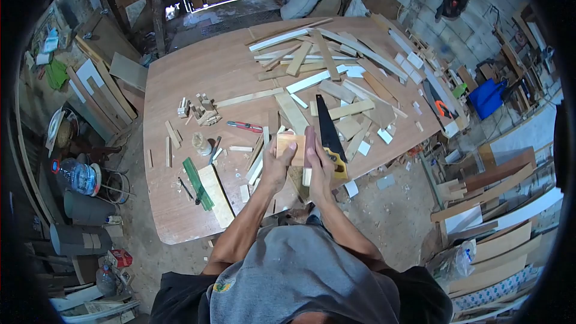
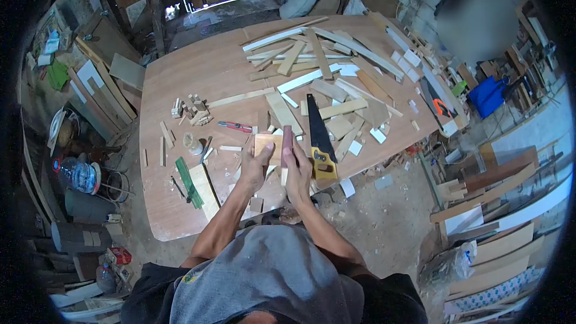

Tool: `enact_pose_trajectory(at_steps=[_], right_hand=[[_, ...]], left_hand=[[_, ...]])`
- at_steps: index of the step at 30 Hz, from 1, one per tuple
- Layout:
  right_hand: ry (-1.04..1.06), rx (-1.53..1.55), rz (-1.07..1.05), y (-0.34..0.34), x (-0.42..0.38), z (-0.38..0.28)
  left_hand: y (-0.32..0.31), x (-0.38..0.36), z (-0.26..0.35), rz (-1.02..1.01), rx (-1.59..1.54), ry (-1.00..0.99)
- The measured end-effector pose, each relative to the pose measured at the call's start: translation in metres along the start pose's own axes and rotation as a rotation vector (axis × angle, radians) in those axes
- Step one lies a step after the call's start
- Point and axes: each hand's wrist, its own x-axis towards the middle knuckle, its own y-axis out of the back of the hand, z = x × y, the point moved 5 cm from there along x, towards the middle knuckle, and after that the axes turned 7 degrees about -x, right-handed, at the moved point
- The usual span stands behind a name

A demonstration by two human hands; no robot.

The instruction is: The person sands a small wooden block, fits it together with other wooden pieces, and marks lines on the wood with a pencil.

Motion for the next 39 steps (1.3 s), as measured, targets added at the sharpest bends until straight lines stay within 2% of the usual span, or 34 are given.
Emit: enact_pose_trajectory(at_steps=[3, 6, 8, 9, 11, 13, 15, 17, 19, 20, 21, 22, 23, 25, 26, 27, 29, 31, 33, 34, 35, 36, 37, 38, 39], right_hand=[[-0.135, 0.029, -0.036, 0.002, 0.041, 0.005], [-0.177, 0.093, 0.002, -0.002, 0.046, 0.008], [-0.382, 0.433, 0.114, -0.001, 0.023, 0.026], [-0.38, 0.428, 0.104, 0.0, 0.02, 0.022], [-0.737, 0.649, -0.028, -0.006, -0.009, 0.023], [-0.671, 0.621, -0.005, -0.005, -0.008, 0.03], [-0.605, 0.621, -0.062, -0.002, -0.01, 0.055], [-0.601, 0.587, 0.015, 0.005, -0.021, 0.079], [-0.557, 0.508, -0.045, 0.013, -0.041, 0.101], [-0.639, 0.485, 0.024, 0.021, -0.055, 0.111], [-0.635, 0.494, 0.077, 0.03, -0.068, 0.115], [-0.612, 0.443, 0.11, 0.04, -0.079, 0.116], [-0.594, 0.388, 0.142, 0.05, -0.09, 0.117], [-0.634, 0.43, 0.274, 0.074, -0.11, 0.114], [-0.573, 0.313, 0.329, 0.091, -0.118, 0.12], [-0.515, 0.197, 0.376, 0.108, -0.126, 0.126], [-0.478, 0.111, 0.431, 0.139, -0.137, 0.143], [-0.457, 0.275, 0.484, 0.164, -0.135, 0.151], [-0.443, 0.231, 0.506, 0.198, -0.13, 0.15], [-0.498, 0.164, 0.556, 0.218, -0.126, 0.152], [-0.554, 0.098, 0.602, 0.238, -0.121, 0.157], [-0.555, 0.167, 0.704, 0.265, -0.13, 0.214], [-0.564, 0.169, 0.704, 0.288, -0.122, 0.212], [-0.616, 0.198, 0.733, 0.31, -0.119, 0.212], [-0.677, 0.23, 0.761, 0.328, -0.12, 0.215]], left_hand=[[0.001, -0.012, -0.003, -0.031, 0.085, 0.039], [0.001, -0.005, 0.014, -0.03, 0.321, -0.078], [0.011, 0.003, 0.021, -0.045, 0.427, -0.166], [0.013, 0.004, 0.024, -0.058, 0.538, -0.237], [0.015, -0.007, 0.022, -0.035, 0.472, -0.166], [0.016, -0.011, 0.012, -0.256, 0.614, -0.052], [0.024, -0.016, 0.007, -0.3, 0.71, -0.033], [0.022, -0.024, 0.004, -0.402, 1.127, -0.267], [0.026, -0.032, -0.02, -0.54, 1.161, -0.156], [0.03, -0.036, -0.035, -0.54, 1.086, 0.004], [0.033, -0.042, -0.05, -0.536, 1.014, 0.166], [0.028, -0.05, -0.064, -0.56, 0.891, 0.277], [0.021, -0.054, -0.074, -0.609, 0.891, 0.296], [0.008, -0.067, -0.106, -0.661, 0.576, 0.612], [0.002, -0.075, -0.124, -0.57, 0.37, 0.826], [-0.01, -0.078, -0.138, -0.598, 0.374, 0.845], [-0.034, -0.076, -0.169, -0.728, 0.576, 0.753], [-0.046, -0.064, -0.21, -0.789, 0.588, 0.774], [-0.066, -0.052, -0.241, -0.847, 0.634, 0.734], [-0.085, -0.04, -0.249, -0.912, 0.792, 0.64], [-0.092, -0.029, -0.273, -0.914, 0.793, 0.649], [-0.095, -0.012, -0.304, -0.987, 0.971, 0.384], [-0.122, 0.001, -0.309, -1.046, 1.138, 0.108], [-0.131, 0.016, -0.33, -1.049, 1.346, 0.357], [-0.142, 0.03, -0.351, -1.046, 1.354, 0.38]])
